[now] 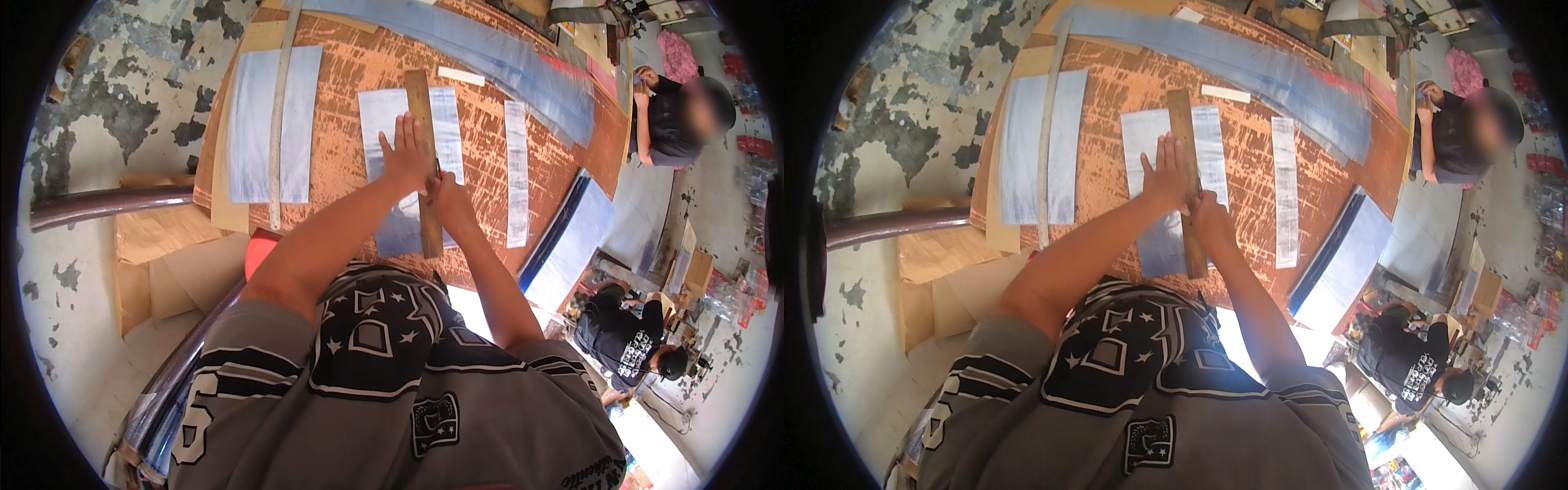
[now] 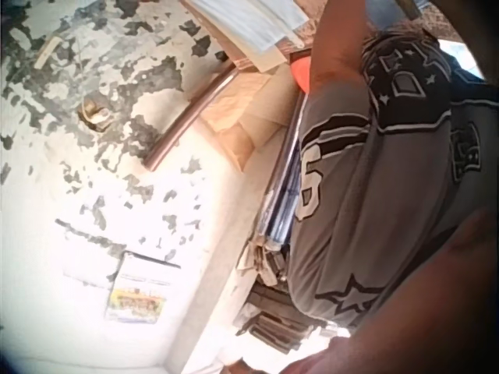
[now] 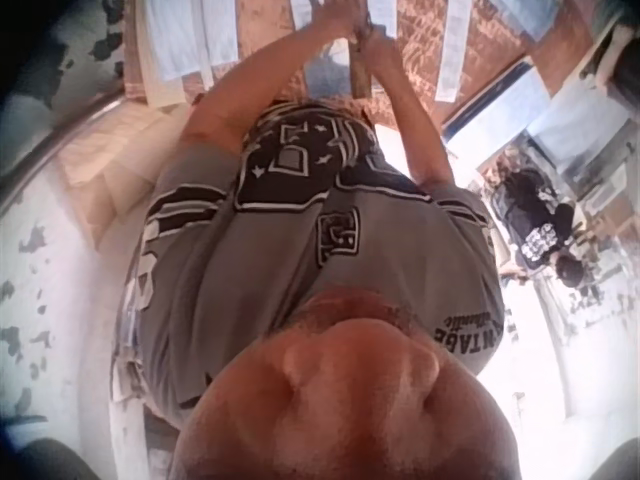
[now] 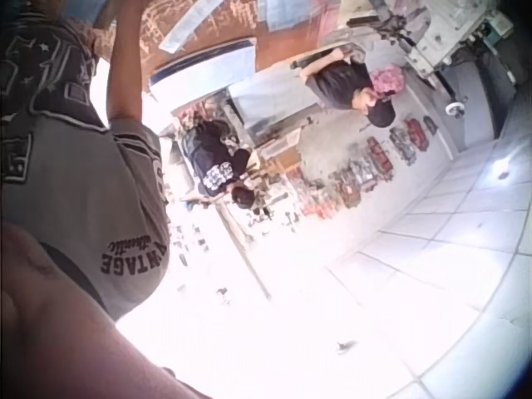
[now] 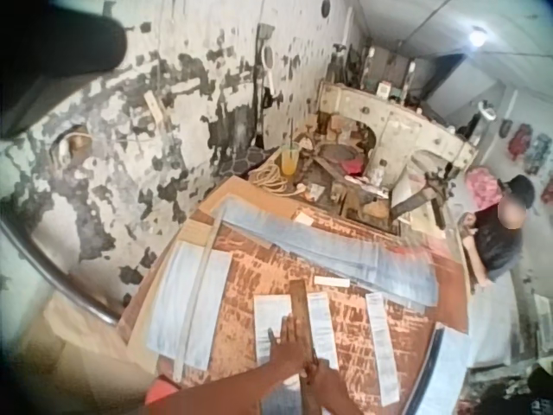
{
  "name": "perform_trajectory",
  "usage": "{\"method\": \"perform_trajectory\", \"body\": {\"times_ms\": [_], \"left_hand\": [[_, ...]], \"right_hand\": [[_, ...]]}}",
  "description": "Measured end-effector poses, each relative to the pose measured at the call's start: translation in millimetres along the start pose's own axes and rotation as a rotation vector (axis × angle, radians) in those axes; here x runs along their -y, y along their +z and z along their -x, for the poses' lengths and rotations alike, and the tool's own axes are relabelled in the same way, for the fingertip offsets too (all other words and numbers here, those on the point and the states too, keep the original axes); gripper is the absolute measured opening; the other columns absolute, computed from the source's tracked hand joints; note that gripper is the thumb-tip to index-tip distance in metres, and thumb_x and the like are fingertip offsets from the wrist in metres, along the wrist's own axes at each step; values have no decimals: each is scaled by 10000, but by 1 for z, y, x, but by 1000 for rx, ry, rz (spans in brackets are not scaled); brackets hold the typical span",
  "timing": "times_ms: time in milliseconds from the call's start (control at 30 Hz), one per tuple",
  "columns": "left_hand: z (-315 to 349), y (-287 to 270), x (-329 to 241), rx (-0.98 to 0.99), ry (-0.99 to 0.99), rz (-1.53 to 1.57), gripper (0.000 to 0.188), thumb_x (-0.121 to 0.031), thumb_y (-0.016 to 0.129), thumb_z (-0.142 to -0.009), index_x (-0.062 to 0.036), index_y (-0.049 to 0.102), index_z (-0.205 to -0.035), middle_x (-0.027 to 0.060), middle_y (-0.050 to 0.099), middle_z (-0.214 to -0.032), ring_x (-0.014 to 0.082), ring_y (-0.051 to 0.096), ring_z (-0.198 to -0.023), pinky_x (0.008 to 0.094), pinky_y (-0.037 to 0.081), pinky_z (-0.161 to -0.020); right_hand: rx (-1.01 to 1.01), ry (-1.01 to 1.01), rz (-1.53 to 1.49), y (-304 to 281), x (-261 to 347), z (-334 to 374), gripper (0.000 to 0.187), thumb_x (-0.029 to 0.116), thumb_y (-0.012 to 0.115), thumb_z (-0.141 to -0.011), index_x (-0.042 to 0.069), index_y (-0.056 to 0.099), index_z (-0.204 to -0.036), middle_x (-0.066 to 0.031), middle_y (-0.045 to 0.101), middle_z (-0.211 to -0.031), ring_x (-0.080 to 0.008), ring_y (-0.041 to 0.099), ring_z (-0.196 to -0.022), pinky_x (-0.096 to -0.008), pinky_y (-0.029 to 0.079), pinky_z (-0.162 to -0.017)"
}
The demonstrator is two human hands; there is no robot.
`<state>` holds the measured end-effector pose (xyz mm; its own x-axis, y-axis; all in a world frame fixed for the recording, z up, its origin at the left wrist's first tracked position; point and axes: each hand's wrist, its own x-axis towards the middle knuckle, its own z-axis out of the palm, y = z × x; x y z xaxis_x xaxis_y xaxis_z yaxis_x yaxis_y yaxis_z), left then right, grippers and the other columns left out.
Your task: The person aligns multiple translucent plastic sheets on a wooden table using a wooden ruler and cuts through them with a utility knife.
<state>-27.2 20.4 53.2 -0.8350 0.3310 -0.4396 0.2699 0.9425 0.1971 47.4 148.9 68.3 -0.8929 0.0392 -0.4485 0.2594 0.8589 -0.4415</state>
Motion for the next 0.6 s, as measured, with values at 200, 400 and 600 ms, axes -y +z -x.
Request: {"method": "perform_trajectory", "body": {"times_ms": [200,400,600], "left_hand": [[-5,3,0,30,-17,-40,1499,-514,929,-566,123,-5,-1550,324,-92,-1638,451,-57,-1539,736,177,-1145],[-1,0,-3,86,-20,-36,1490,-500,927,-585,115,-26,-1552,312,-123,-1639,442,-87,-1539,731,169,-1151],[0,-2,0,137,-37,-8,1492,-486,927,-600,113,-55,-1550,313,-145,-1635,445,-110,-1534,734,161,-1149]], "right_hand": [[96,111,18,14,-19,71,388,351,438,-1060,-23,490,-1152,-320,680,-916,-514,658,-896,-577,514,-780],[145,174,15,33,-44,136,365,343,432,-1061,-14,479,-1124,-302,679,-859,-513,655,-848,-595,502,-748],[235,286,18,52,-62,171,348,341,442,-1056,4,481,-1128,-346,664,-914,-531,641,-901,-604,488,-784]]}}
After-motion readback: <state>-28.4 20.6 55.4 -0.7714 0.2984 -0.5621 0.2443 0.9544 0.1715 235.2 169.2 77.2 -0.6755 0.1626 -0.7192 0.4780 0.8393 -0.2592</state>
